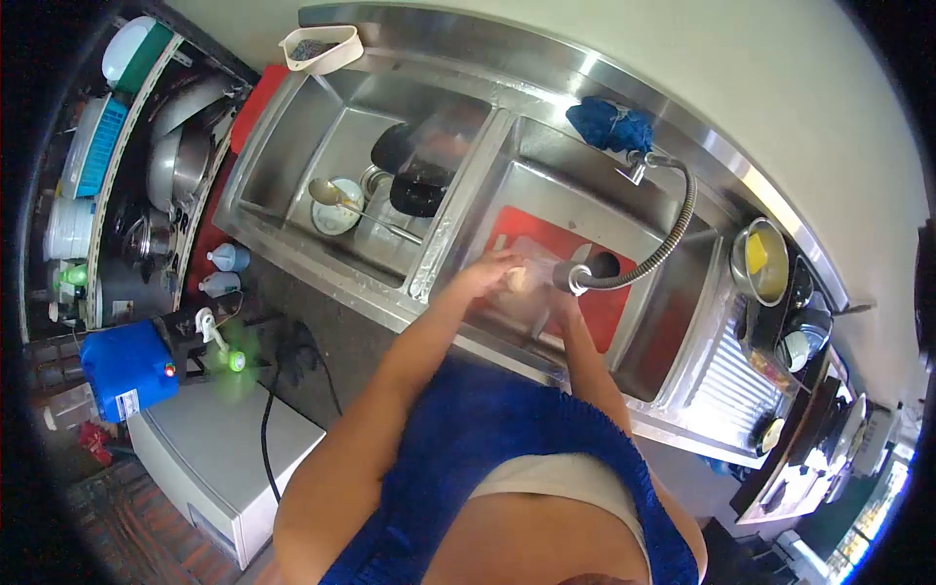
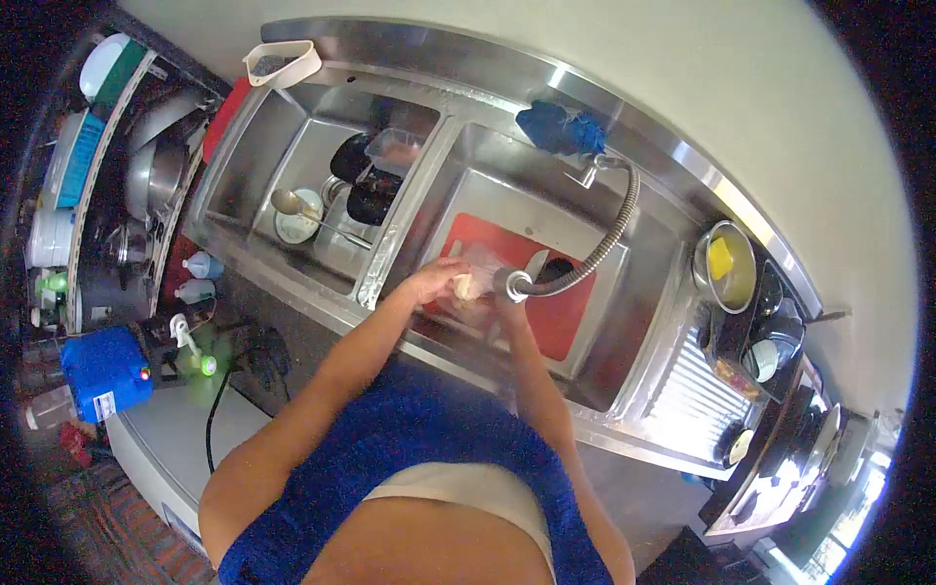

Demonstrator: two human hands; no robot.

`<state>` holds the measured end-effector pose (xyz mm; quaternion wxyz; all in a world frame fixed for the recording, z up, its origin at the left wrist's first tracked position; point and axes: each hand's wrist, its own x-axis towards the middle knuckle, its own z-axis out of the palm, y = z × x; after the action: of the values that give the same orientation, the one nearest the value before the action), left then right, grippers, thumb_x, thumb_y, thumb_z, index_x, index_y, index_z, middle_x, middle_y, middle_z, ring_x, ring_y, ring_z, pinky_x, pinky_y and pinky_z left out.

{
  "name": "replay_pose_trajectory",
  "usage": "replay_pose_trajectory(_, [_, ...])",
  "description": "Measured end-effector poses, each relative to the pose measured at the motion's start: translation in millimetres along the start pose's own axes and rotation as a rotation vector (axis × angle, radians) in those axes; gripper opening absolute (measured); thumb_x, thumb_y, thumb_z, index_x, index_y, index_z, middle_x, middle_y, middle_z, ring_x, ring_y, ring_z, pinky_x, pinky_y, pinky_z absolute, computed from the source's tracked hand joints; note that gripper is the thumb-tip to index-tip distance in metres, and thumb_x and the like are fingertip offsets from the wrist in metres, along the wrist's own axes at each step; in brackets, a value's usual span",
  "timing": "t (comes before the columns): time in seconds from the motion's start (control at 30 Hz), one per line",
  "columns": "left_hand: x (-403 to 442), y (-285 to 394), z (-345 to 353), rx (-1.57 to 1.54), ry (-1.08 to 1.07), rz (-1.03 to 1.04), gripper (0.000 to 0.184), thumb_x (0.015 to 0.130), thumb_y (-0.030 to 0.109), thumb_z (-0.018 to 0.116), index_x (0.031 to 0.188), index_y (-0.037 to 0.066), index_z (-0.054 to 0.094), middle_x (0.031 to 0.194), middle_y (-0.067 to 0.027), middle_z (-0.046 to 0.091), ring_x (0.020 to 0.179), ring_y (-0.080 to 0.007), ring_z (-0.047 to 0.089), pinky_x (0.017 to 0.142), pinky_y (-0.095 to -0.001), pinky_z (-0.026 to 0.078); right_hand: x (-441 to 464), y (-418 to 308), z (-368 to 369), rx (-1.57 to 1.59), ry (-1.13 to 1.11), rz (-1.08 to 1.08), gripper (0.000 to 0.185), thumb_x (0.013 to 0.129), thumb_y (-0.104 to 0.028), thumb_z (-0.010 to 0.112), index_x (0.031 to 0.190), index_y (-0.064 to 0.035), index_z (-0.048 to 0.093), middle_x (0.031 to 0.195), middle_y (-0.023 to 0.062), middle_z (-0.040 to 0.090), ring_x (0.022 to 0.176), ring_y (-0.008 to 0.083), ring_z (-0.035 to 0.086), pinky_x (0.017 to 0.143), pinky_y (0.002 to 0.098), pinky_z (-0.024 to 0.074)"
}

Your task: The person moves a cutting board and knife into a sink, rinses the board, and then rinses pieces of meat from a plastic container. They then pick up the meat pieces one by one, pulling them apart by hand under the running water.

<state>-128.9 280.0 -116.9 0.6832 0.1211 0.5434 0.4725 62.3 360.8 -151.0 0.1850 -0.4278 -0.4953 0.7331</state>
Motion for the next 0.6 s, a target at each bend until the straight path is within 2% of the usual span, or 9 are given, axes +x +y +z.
replay_pose_trajectory(0.1, [-23,20,20,-0.033,0.089,-0.003,0.039,0.089,0.026,0.070,0.119,0.002,0.061,0.107,-0.0082,0.066,0.097,-0.0195,0.064,0.083,-0.0322,0.053,-12,-14,7,0.042,-0.002,0.017,0.036,0.091,-0.012,0.064,0.122,-0.0067,0.048,0.112,0.0096,0.056,0.099,0.0247,0.058,0.071,0.0394,0.0555])
replay_pose_trajectory(0.17, [-17,9,14,0.359,0.037,0.083,0.036,0.093,0.025,0.065,0.122,0.005,0.060,0.110,-0.0067,0.066,0.098,-0.0192,0.064,0.086,-0.0302,0.053,-26,-34,14,0.009,0.025,-0.097,0.027,0.091,-0.014,0.065,0.113,-0.0103,0.052,0.102,0.0027,0.057,0.084,0.0155,0.061,0.056,0.0291,0.0561])
replay_pose_trajectory(0.2, [-14,5,9,0.366,0.031,0.086,0.036,0.093,0.025,0.065,0.122,0.005,0.060,0.110,-0.0067,0.066,0.098,-0.0192,0.064,0.086,-0.0302,0.053,-26,-34,13,0.012,0.031,-0.104,0.027,0.091,-0.014,0.065,0.113,-0.0103,0.052,0.102,0.0027,0.057,0.084,0.0155,0.061,0.056,0.0291,0.0561])
replay_pose_trajectory(0.3, [0,-4,-14,0.298,-0.057,0.123,0.034,0.096,0.023,0.060,0.125,0.007,0.058,0.113,-0.0065,0.065,0.099,-0.0195,0.065,0.086,-0.0295,0.054,-18,-30,10,0.126,0.091,-0.090,0.026,0.091,-0.011,0.064,0.114,-0.0116,0.053,0.100,0.0027,0.057,0.082,0.0170,0.062,0.057,0.0317,0.0565])
replay_pose_trajectory(0.37, [7,-14,-24,0.043,-0.153,0.040,0.033,0.097,0.023,0.056,0.127,0.009,0.057,0.116,-0.0072,0.064,0.099,-0.0196,0.065,0.085,-0.0347,0.056,-22,-35,12,0.074,0.079,-0.028,0.026,0.091,-0.015,0.064,0.114,-0.0118,0.054,0.100,0.0027,0.058,0.083,0.0182,0.063,0.059,0.0333,0.0567])
replay_pose_trajectory(0.4, [1,-5,-18,0.050,-0.155,0.044,0.033,0.097,0.023,0.056,0.127,0.009,0.057,0.116,-0.0072,0.064,0.099,-0.0196,0.065,0.085,-0.0347,0.056,-14,-23,11,0.077,0.080,-0.036,0.026,0.091,-0.015,0.064,0.114,-0.0118,0.054,0.100,0.0027,0.058,0.083,0.0182,0.063,0.059,0.0333,0.0567])
replay_pose_trajectory(0.5, [-21,18,-6,-0.035,-0.117,-0.006,0.028,0.097,0.020,0.055,0.123,0.009,0.059,0.113,-0.0068,0.065,0.098,-0.0202,0.065,0.082,-0.0417,0.057,11,29,0,0.187,0.050,-0.212,0.026,0.092,-0.020,0.064,0.115,-0.0122,0.055,0.103,0.0020,0.059,0.090,0.0174,0.061,0.066,0.0349,0.0567])
replay_pose_trajectory(0.57, [-19,17,-16,-0.205,-0.240,-0.043,0.023,0.097,0.021,0.056,0.117,0.011,0.059,0.108,-0.0068,0.065,0.095,-0.0211,0.065,0.080,-0.0457,0.058,13,37,-11,-1.224,0.136,-0.725,0.033,0.091,-0.021,0.066,0.119,-0.0110,0.054,0.105,0.0025,0.060,0.097,0.0195,0.060,0.073,0.0355,0.0564])
replay_pose_trajectory(0.6, [-23,21,-11,-0.204,-0.240,-0.044,0.023,0.097,0.021,0.056,0.117,0.011,0.059,0.108,-0.0068,0.065,0.095,-0.0211,0.065,0.080,-0.0457,0.058,20,47,-13,-1.223,0.137,-0.724,0.033,0.091,-0.021,0.066,0.119,-0.0110,0.054,0.105,0.0025,0.060,0.097,0.0195,0.060,0.073,0.0355,0.0564])
